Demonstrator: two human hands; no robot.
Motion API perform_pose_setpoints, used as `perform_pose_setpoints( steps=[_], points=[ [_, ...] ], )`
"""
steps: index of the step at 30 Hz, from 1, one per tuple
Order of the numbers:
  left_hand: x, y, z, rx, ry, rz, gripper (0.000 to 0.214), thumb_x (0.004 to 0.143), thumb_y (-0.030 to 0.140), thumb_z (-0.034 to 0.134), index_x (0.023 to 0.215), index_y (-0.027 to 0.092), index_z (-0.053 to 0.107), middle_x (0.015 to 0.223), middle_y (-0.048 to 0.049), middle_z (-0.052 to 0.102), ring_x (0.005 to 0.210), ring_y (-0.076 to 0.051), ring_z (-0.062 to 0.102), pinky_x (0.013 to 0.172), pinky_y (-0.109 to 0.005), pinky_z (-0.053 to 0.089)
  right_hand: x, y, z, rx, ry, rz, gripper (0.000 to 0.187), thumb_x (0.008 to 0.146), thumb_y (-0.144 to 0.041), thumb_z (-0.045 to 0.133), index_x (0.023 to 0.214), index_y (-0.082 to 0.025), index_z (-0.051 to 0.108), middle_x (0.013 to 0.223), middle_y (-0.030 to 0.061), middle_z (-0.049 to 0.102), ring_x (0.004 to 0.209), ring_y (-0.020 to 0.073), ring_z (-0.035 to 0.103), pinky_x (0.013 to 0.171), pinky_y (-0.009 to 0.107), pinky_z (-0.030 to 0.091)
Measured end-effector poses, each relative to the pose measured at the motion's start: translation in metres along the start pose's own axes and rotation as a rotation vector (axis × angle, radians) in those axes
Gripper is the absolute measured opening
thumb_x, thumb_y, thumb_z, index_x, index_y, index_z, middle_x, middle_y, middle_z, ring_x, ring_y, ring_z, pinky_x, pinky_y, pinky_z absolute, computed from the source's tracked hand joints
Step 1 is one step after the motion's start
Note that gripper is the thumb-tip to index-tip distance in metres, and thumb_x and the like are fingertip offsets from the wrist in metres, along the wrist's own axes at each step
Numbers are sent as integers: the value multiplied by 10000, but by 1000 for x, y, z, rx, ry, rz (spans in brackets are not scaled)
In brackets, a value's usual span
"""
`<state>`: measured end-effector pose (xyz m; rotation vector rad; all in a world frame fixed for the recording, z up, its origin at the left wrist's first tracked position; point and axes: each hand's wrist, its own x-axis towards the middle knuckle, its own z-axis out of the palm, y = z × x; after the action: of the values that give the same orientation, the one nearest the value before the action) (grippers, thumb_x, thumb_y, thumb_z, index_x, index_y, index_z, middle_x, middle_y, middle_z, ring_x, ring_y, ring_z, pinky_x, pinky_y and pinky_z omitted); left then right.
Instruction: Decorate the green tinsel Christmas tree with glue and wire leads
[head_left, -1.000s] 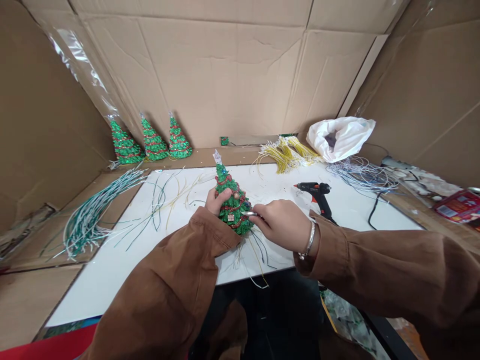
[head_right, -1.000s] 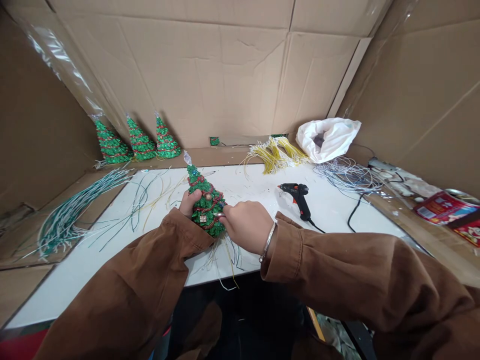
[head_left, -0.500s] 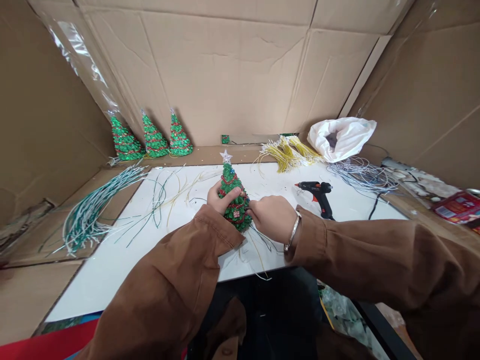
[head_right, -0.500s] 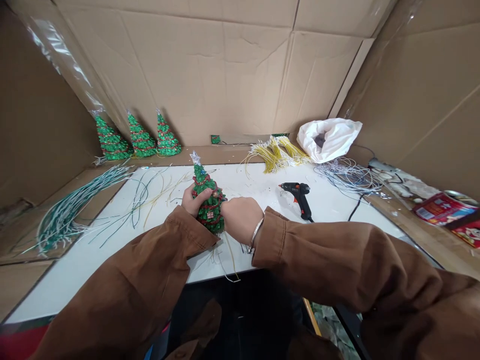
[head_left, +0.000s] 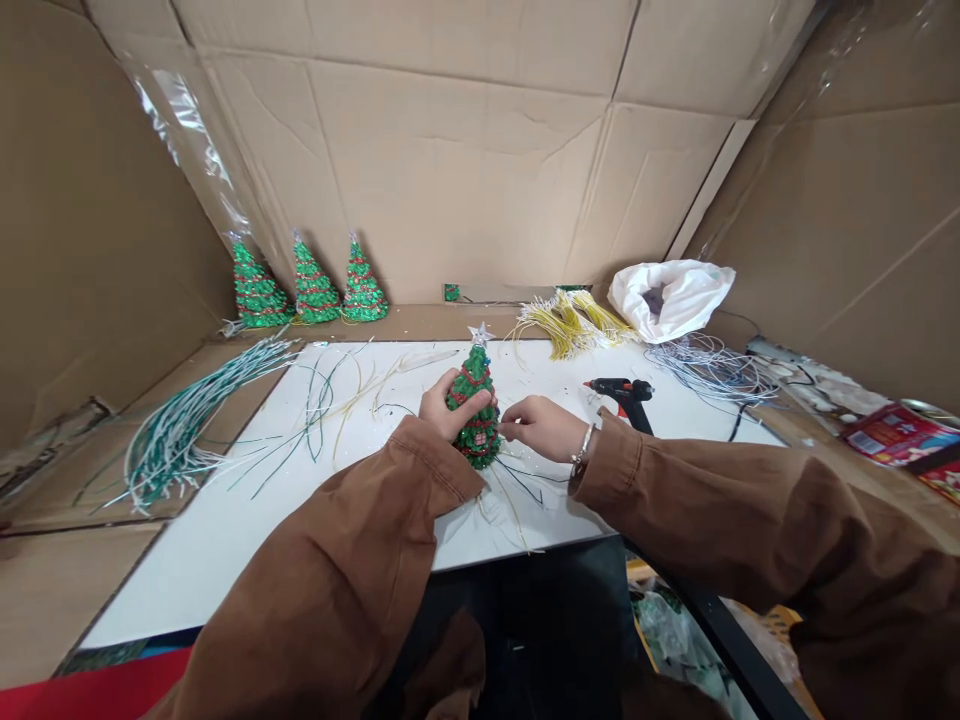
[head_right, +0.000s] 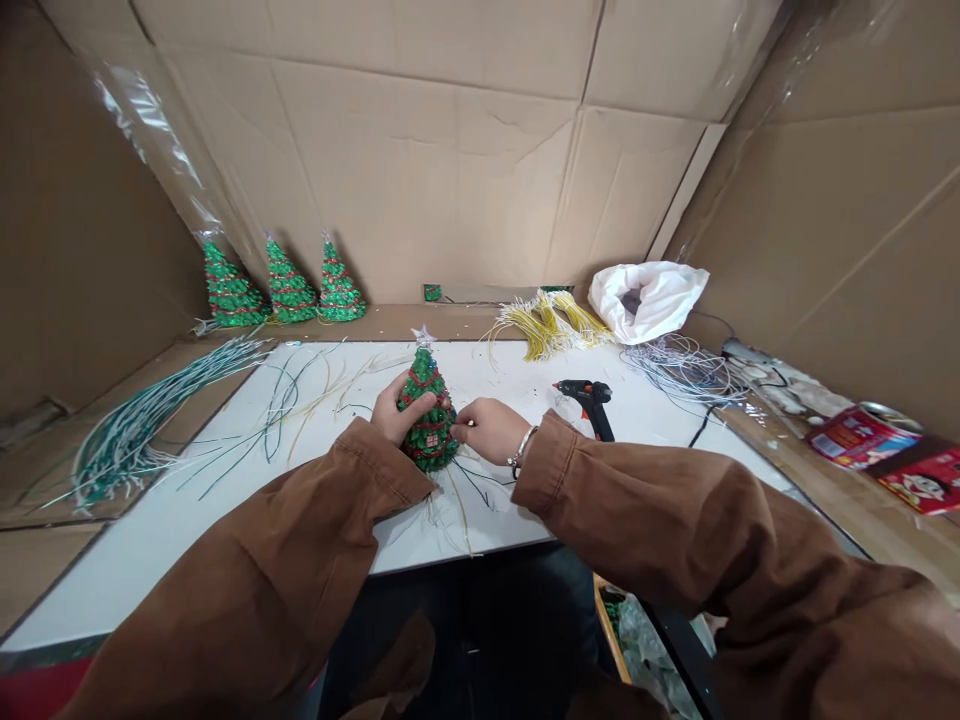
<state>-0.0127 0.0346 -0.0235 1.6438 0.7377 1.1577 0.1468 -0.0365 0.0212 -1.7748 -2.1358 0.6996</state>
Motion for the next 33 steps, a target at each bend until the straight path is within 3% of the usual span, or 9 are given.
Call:
perform_pose_setpoints(
  steps=[4, 11, 16, 22, 27, 33],
  points=[
    [6, 2, -8, -177, -211, -28, 404, 654, 449, 706, 915, 175, 564, 800, -45, 671, 739, -194, 644, 691, -327, 518, -4, -2, 2, -96, 21, -53, 289, 841, -264, 455, 763, -117, 692, 585, 8, 572, 545, 92, 400, 548, 227, 283],
    [11, -6, -13, -224, -255, -44, 530, 567, 559, 723, 814, 97, 641, 787, -105, 675, 724, -208, 633, 680, -331, 519, -4, -18, -1, -282, -26, -22, 320, 858, -237, 402, 790, -132, 696, 742, 76, 680, 654, 125, 546, 602, 232, 327],
    [5, -6, -5, -174, -142, -50, 444, 629, 494, 707, 844, 111, 642, 791, -81, 679, 736, -193, 628, 710, -330, 516, -8, -33, -4, -488, -14, 87, 357, 874, -263, 364, 897, -128, 694, 918, 159, 694, 818, 219, 642, 623, 273, 380],
    [-3, 3, 3, -57, 15, -43, 414, 626, 494, 696, 804, 126, 629, 746, -58, 671, 706, -182, 618, 687, -310, 503, -11, -52, -4, -590, -26, 149, 340, 865, -224, 371, 975, -133, 680, 950, 197, 681, 882, 280, 658, 648, 320, 454],
    [1, -1, -3, -106, -34, -5, 418, 612, 504, 698, 784, 128, 633, 745, -47, 663, 717, -181, 612, 693, -306, 496, 2, -51, -14, -535, -118, 80, 308, 837, -213, 432, 1005, -114, 670, 951, 187, 680, 848, 251, 646, 632, 284, 427],
    [8, -9, -12, -298, -206, -37, 476, 581, 496, 721, 833, 100, 649, 742, -72, 662, 719, -198, 623, 689, -326, 507, 18, -20, -20, -291, -249, -106, 276, 825, -186, 436, 757, -95, 688, 651, 49, 620, 593, 107, 479, 579, 220, 331]
  ],
)
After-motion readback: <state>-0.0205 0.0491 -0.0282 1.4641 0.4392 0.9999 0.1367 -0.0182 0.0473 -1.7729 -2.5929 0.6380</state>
